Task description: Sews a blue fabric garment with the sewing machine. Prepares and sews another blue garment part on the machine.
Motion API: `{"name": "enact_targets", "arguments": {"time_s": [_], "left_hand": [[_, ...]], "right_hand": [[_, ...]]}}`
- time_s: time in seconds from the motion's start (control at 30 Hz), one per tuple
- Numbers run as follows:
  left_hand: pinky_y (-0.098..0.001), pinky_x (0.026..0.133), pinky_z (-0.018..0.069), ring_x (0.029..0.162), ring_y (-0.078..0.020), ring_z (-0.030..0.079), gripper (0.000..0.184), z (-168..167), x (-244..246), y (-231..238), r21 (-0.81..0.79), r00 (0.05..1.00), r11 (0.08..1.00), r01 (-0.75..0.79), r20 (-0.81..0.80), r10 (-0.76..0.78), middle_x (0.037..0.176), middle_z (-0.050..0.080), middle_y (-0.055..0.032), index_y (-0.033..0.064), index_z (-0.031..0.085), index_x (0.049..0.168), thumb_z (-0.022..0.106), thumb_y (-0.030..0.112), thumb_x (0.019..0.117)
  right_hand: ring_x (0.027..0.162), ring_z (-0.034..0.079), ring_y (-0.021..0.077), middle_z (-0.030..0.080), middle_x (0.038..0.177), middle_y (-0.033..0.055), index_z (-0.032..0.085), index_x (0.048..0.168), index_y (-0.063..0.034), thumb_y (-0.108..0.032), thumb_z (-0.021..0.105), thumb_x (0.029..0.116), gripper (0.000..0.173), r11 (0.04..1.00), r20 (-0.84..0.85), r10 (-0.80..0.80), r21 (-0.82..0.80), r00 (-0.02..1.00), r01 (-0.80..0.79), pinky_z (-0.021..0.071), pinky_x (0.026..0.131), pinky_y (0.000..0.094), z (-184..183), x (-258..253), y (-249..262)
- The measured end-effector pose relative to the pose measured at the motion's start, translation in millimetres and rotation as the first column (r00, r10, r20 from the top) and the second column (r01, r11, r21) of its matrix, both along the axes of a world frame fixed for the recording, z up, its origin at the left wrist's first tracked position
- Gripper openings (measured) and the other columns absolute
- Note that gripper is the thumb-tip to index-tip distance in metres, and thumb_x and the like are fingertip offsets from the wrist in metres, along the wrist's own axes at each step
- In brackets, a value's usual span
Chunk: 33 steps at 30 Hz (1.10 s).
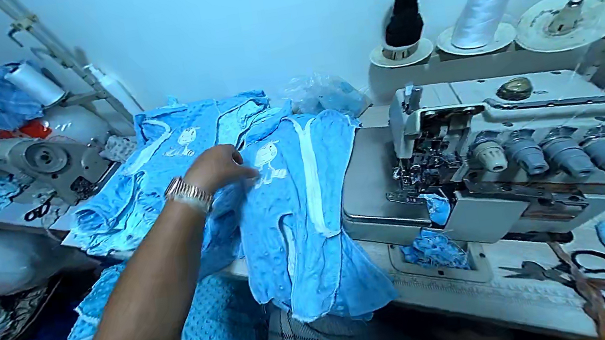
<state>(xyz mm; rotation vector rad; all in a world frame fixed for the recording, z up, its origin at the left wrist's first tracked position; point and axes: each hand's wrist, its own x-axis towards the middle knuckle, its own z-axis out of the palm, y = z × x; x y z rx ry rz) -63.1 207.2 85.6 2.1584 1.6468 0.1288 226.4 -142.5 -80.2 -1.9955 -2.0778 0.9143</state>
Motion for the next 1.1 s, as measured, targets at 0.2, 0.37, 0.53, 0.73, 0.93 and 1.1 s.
{"name": "enact_targets", "arguments": {"time_s": [0.2, 0.37, 0.53, 0.73, 0.93, 1.1], "left_hand": [[-0.0542, 0.085, 0.0547, 0.097, -0.0364, 0.067, 0.076, -14, 6, -5, -0.168, 0.982, 0.970, -0.176, 0.036, 0.185, 0.120, 0.063, -0.0272, -0.0017, 0.049, 0.140, 0.080, 0.044, 0.0886], [-0.0621, 0.091, 0.0521, 0.104, -0.0418, 0.066, 0.058, -13, -3, -46, 0.223, 0.989, 0.963, 0.148, -0.011, -0.149, 0.117, 0.065, -0.0252, -0.0025, 0.059, 0.130, 0.083, 0.030, 0.0879], [-0.0582, 0.091, 0.0536, 0.112, -0.0411, 0.064, 0.038, -44, 41, -74, 0.390, 0.693, 0.616, 0.685, -0.088, -0.715, 0.121, 0.065, -0.0217, 0.0014, 0.071, 0.116, 0.076, -0.005, 0.0788], [-0.0603, 0.087, 0.0547, 0.106, -0.0406, 0.068, 0.073, -60, 86, -57, 0.176, 0.648, 0.624, 0.762, -0.231, -0.726, 0.123, 0.066, -0.0206, 0.0142, 0.045, 0.155, 0.076, 0.006, 0.0899], [-0.0633, 0.079, 0.0543, 0.091, -0.0409, 0.071, 0.065, -64, 100, -54, 0.193, 0.768, 0.743, 0.641, -0.171, -0.617, 0.103, 0.071, -0.0189, 0.0079, 0.045, 0.149, 0.074, 0.011, 0.0918], [-0.0595, 0.078, 0.0549, 0.096, -0.0391, 0.071, 0.036, -64, 115, -57, 0.213, 0.843, 0.830, 0.515, -0.302, -0.445, 0.115, 0.069, -0.0177, 0.0092, 0.059, 0.136, 0.062, 0.015, 0.0998]], "right_hand": [[0.081, 0.072, 0.0251, 0.074, 0.095, 0.0069, 0.075, 0.112, -0.0078, -0.034, 0.055, 0.0967, 0.036, 0.737, -0.010, 0.047, 0.675, 0.999, -0.028, 0.0612, 0.068, 0.0450, 45, -12, 76], [0.088, 0.072, 0.0305, 0.074, 0.100, 0.0114, 0.072, 0.118, -0.0043, -0.037, 0.063, 0.0943, 0.042, 0.752, -0.059, -0.008, 0.658, 0.998, 0.045, 0.0603, 0.075, 0.0517, 35, -53, 106], [0.127, 0.059, 0.0342, 0.062, 0.139, 0.0141, 0.057, 0.144, -0.0032, -0.034, 0.068, 0.0971, 0.057, 0.832, -0.215, 0.012, 0.543, 0.977, 0.109, 0.0485, 0.102, 0.0561, 47, -102, 128], [0.114, 0.066, 0.0318, 0.068, 0.127, 0.0167, 0.069, 0.124, 0.0013, -0.014, 0.058, 0.0955, 0.034, 0.365, -0.181, -0.119, 0.906, 0.976, 0.213, 0.0550, 0.093, 0.0488, 60, -55, 114], [0.120, 0.063, 0.0299, 0.062, 0.133, 0.0207, 0.048, 0.144, 0.0045, -0.022, 0.063, 0.0940, 0.059, 0.636, -0.393, -0.252, 0.621, 0.884, 0.458, 0.0532, 0.100, 0.0485, -22, 0, 96], [0.110, 0.067, 0.0390, 0.073, 0.106, 0.0204, 0.071, 0.111, 0.0003, -0.074, 0.039, 0.0976, 0.082, 0.964, 0.264, -0.265, 0.091, 0.927, 0.249, 0.0489, 0.097, 0.0554, 17, -4, 96]]}}
